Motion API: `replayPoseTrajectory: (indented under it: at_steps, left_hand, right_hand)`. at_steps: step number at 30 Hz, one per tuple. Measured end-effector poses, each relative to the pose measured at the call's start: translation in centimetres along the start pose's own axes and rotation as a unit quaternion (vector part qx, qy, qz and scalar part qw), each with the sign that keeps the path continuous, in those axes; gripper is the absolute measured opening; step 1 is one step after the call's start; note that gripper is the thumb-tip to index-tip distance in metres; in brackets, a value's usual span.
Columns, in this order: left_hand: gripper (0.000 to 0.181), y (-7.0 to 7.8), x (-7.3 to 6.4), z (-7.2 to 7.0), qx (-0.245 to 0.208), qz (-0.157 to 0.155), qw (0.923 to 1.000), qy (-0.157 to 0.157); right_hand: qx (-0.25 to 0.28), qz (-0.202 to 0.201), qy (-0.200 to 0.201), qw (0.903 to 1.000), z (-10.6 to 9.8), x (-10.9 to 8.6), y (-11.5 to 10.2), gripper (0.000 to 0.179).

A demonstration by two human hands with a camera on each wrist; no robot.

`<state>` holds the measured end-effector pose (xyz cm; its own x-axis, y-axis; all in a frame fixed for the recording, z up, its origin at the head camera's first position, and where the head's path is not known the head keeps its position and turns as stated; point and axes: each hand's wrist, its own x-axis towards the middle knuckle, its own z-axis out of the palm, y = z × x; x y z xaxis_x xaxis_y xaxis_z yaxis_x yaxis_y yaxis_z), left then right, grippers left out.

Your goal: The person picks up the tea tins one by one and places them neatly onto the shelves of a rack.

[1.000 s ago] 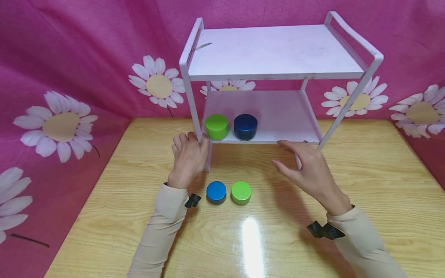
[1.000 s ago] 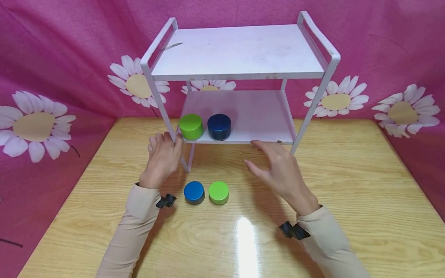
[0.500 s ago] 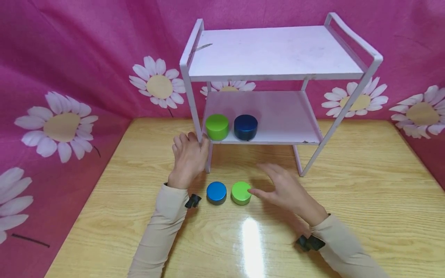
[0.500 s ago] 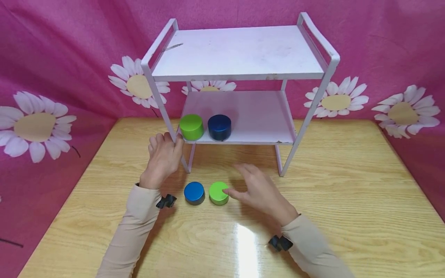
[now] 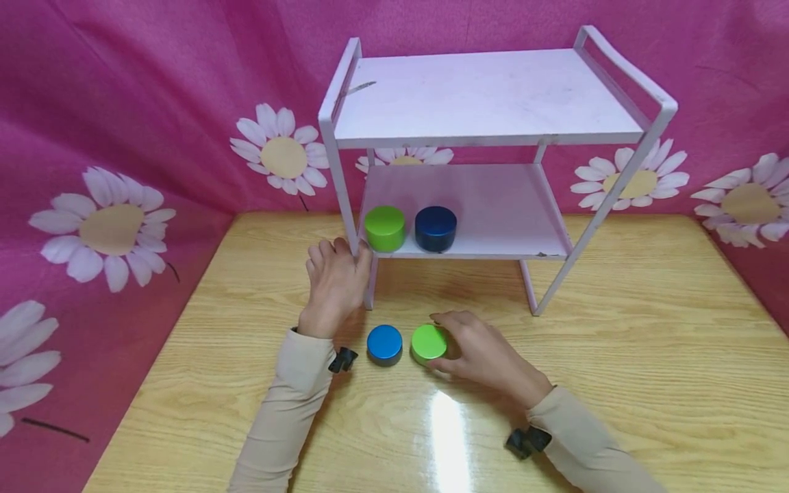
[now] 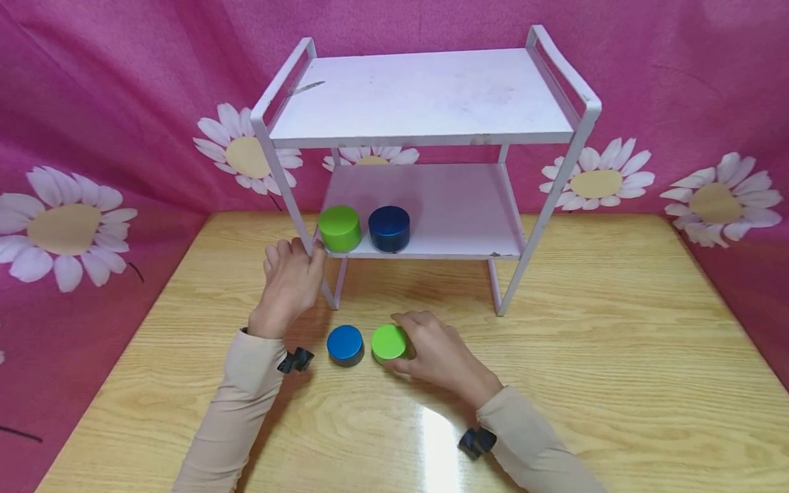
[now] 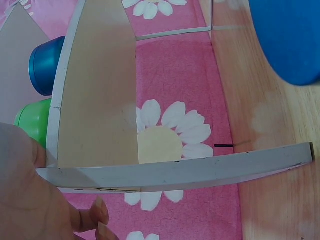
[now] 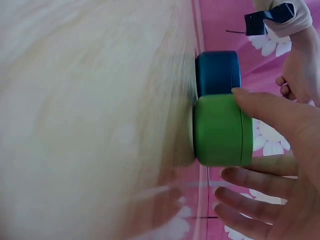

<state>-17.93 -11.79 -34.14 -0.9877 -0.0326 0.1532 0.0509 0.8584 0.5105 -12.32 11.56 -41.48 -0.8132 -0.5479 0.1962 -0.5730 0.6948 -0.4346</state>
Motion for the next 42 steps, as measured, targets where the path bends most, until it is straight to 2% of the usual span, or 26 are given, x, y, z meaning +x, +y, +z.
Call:
replayPoseTrajectory:
  at_steps: [7,19,31,36,42]
  left_hand:
    - [0.050,0.1,-0.1,0.1,-0.001,0.000,1.0000,-0.005]
    - [0.049,0.0,-0.2,0.2,-0.007,-0.006,0.9999,-0.006]
    - [0.050,0.1,-0.1,0.1,-0.003,-0.005,1.0000,0.003]
    - [0.050,0.1,-0.2,0.1,0.003,-0.006,1.0000,0.006]
    - [0.051,0.2,-0.2,0.0,0.007,-0.002,0.9999,0.010]
  right_hand:
    - [0.010,0.002,-0.018,0.9998,0.5,0.3,-0.4,0.064]
    - [0.022,0.022,-0.026,0.9992,0.9,0.2,-0.6,0.066]
    - [0.016,0.011,-0.002,0.9998,0.7,0.2,-0.5,0.063]
    - [0.010,0.002,0.027,0.9996,0.4,0.2,-0.3,0.060]
    - [0.016,0.021,0.062,0.9977,-0.5,0.2,-0.3,0.057]
